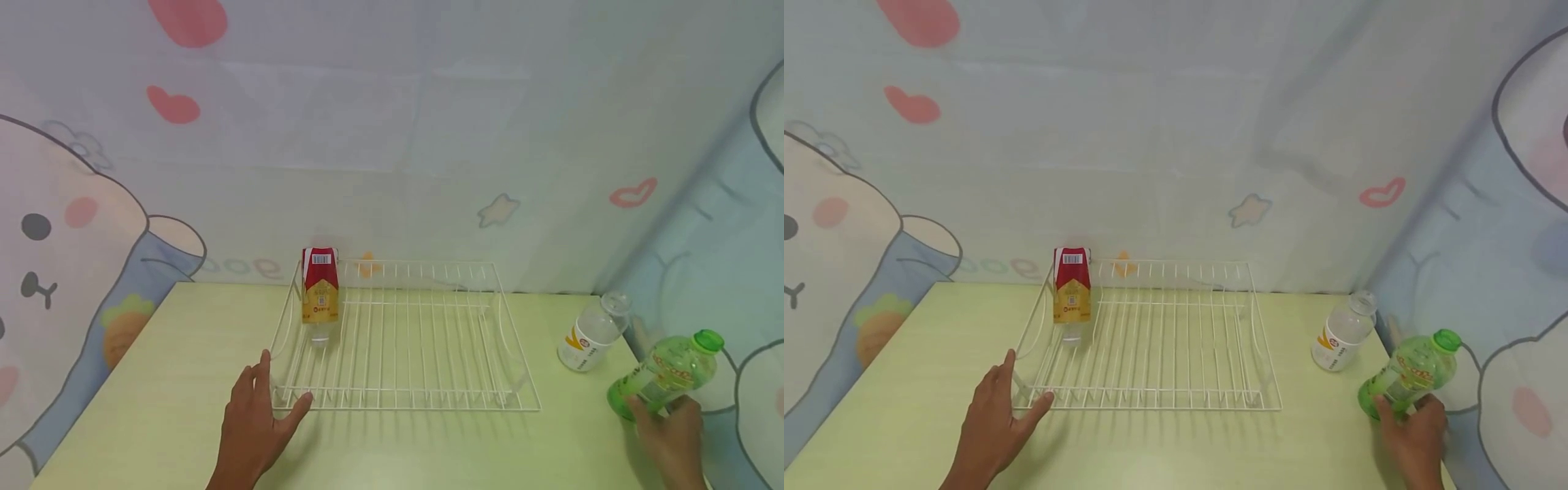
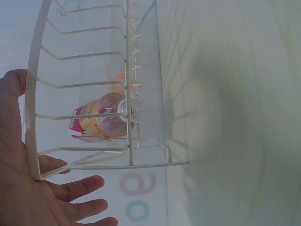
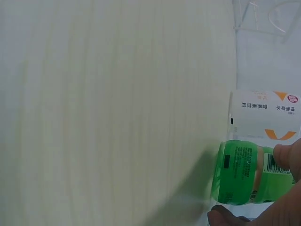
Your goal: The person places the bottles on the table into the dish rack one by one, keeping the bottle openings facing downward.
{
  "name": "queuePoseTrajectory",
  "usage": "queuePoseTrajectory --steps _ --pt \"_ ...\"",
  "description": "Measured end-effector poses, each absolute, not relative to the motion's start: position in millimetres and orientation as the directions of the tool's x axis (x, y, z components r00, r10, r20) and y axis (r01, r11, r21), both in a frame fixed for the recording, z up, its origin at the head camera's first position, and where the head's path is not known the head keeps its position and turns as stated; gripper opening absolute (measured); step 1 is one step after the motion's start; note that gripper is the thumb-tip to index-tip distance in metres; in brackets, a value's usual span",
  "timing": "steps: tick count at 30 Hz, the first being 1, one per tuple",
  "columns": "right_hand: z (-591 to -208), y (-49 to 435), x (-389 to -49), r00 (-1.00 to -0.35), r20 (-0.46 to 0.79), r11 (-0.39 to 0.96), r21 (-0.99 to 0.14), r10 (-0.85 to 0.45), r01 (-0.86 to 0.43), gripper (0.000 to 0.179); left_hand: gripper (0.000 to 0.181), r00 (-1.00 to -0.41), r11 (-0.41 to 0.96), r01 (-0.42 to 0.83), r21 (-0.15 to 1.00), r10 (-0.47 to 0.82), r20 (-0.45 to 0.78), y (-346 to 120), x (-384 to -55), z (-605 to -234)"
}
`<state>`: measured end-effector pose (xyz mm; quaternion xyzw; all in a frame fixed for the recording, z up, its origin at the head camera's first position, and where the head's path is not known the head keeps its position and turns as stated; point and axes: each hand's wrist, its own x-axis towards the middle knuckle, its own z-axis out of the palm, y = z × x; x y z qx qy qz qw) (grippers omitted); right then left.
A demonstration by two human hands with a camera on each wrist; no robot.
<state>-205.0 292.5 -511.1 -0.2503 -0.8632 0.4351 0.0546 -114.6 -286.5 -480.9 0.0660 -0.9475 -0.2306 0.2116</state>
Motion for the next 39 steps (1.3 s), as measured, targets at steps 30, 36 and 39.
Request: queuePoseTrajectory --steps 30,36,39 --pt "-511.6 291.2 -203.9 -0.84 -0.25 0.487 -0.721 0.481 0.494 0.092 0.095 -0.908 0.874 -0.042 0.485 -0.236 0.347 -283.9 -113.4 -480.6" --pt "-511.6 290.5 -202.3 -0.845 -0.236 0.502 -0.716 0.48 0.486 0.09 0.096 -0.907 0.877 -0.043 0.479 -0.235 0.349 -284.9 -114.4 -480.8" --pt "-511.5 290.3 -202.3 -0.848 -0.227 0.507 -0.717 0.479 0.478 0.09 0.095 -0.907 0.874 -0.038 0.485 -0.234 0.35 -284.6 -114.4 -481.7"
